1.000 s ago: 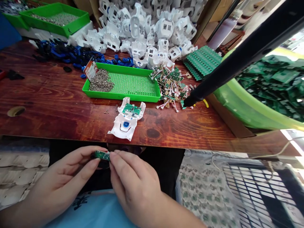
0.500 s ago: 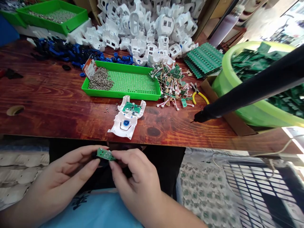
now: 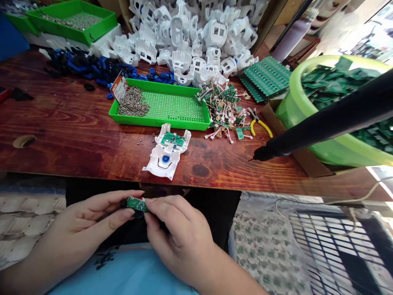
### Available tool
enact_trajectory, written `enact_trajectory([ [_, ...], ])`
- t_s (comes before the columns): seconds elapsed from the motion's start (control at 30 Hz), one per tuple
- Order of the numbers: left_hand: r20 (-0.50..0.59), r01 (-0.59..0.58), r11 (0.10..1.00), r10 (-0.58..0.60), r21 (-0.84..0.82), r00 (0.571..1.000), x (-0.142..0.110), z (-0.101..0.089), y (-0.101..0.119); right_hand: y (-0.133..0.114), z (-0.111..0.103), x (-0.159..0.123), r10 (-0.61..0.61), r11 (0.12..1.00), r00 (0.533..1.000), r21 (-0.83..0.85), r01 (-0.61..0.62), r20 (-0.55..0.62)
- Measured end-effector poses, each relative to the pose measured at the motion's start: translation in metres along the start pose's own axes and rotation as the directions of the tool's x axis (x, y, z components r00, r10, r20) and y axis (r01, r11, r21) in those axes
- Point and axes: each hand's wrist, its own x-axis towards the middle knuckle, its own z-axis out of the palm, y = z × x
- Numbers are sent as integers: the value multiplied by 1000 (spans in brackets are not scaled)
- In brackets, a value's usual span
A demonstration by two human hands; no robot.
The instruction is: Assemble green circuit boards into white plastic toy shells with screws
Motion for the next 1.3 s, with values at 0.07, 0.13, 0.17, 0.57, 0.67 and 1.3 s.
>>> enact_trajectory([
  [0.07, -23, -2, 999, 3, 49, 1000, 0, -1, 1, -1, 0, 0, -20, 1000, 1000, 0, 20, 9],
  [0.13, -39, -23, 993, 28, 119, 999, -1, -2, 2, -1, 0, 0, -30, 1000, 999, -4, 30, 11],
  [0.17, -40, -31, 988, 38, 153, 998, -2, -2, 1, -1, 1, 0, -36, 999, 999, -2, 36, 11],
  [0.57, -43, 3, 993, -8, -117, 999, 1, -2, -2, 0, 12, -6, 69, 997, 997, -22, -70, -30],
  [0.67, -57, 17, 980, -29, -199, 998, 3, 0, -1, -2, 15, -5, 77, 994, 994, -72, -83, -75],
  [1.3, -139, -111, 990, 99, -88, 985, -1, 4, -3, -6, 14, 0, -63, 983, 995, -175, 48, -80],
])
